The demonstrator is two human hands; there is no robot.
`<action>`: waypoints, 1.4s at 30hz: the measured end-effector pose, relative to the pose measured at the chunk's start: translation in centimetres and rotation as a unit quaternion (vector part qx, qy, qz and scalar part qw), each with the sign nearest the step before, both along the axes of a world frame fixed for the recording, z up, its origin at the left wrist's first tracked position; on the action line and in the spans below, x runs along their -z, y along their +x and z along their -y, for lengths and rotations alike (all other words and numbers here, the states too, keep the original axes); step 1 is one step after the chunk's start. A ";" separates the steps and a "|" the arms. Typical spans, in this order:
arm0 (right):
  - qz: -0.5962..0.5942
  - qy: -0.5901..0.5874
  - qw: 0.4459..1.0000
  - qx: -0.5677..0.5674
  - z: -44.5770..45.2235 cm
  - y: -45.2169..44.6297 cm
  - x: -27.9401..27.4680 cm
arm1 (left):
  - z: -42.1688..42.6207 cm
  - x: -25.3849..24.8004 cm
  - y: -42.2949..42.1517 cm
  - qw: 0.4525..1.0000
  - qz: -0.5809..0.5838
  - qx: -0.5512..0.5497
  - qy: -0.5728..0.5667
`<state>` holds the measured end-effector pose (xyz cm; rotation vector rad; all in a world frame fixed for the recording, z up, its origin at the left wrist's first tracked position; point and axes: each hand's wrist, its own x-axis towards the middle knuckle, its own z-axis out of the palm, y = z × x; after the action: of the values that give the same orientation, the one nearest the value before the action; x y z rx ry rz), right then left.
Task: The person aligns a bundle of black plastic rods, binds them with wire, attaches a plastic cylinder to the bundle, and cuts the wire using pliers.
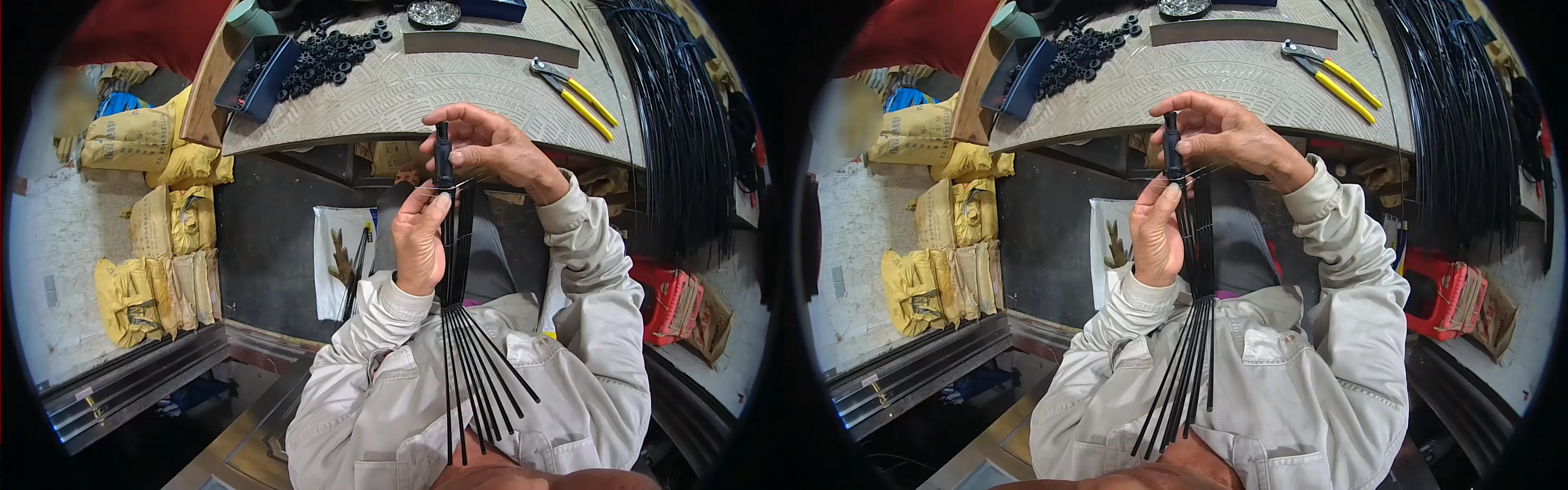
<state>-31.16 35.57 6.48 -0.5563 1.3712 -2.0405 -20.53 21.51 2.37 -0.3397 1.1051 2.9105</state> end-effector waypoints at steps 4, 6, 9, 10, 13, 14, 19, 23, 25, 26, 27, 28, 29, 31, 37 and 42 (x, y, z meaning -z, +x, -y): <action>-0.024 0.011 1.000 0.002 0.1 -0.1 0.0 | 0.0 0.2 0.0 1.000 0.003 -0.004 -0.005; -0.043 0.025 0.999 0.003 0.0 -0.2 0.0 | 0.1 0.3 0.0 1.000 0.004 -0.002 -0.008; -0.090 0.054 0.994 0.001 0.0 -0.3 -0.2 | 0.1 0.2 -0.1 1.000 0.002 -0.003 -0.014; -0.117 0.069 0.991 -0.004 0.0 -0.4 -0.3 | 0.0 0.2 -0.2 1.000 0.001 -0.007 -0.016; -0.180 0.097 0.979 0.002 0.2 -0.3 -0.7 | 0.2 0.0 -0.2 1.000 -0.002 0.003 -0.016; -0.180 0.096 0.979 0.003 0.4 -0.1 -0.9 | 0.2 0.2 -0.2 1.000 -0.001 0.004 -0.017; -0.216 0.110 0.970 0.004 0.5 0.3 -1.0 | 0.4 -0.2 0.0 1.000 0.006 -0.001 0.009; -0.094 0.049 0.994 -0.004 0.2 0.4 -1.1 | 0.3 -0.3 0.4 1.000 -0.018 -0.004 -0.014; -0.174 0.109 0.979 0.015 0.4 0.6 -1.1 | 0.3 -0.2 0.4 1.000 -0.008 -0.007 -0.025; -0.173 0.107 0.979 0.016 0.5 0.7 -1.1 | 0.3 -0.1 0.4 1.000 -0.007 -0.006 -0.026; -0.203 0.120 0.972 0.018 0.5 0.6 -1.3 | 0.3 0.0 0.4 1.000 -0.010 -0.005 -0.015; -0.233 0.134 0.963 0.020 0.5 0.6 -1.4 | 0.3 0.1 0.4 1.000 -0.013 -0.005 -0.004; -0.232 0.134 0.963 0.021 0.4 0.7 -1.3 | 0.3 -0.1 0.4 1.000 -0.013 -0.004 -0.004; -0.172 0.069 0.983 0.016 0.3 0.6 -1.1 | 0.3 -0.4 0.5 1.000 -0.011 0.001 -0.021; -0.258 0.219 0.938 0.081 0.9 1.8 -2.2 | 0.4 -0.1 0.5 1.000 -0.001 0.006 0.003; -0.231 0.110 0.965 0.057 0.7 0.9 -0.9 | 0.6 -0.1 0.5 1.000 -0.011 0.009 0.011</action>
<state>-30.23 34.84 7.37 -0.9109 1.9126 -1.8801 -19.99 20.92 2.48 -0.2965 1.0723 2.9146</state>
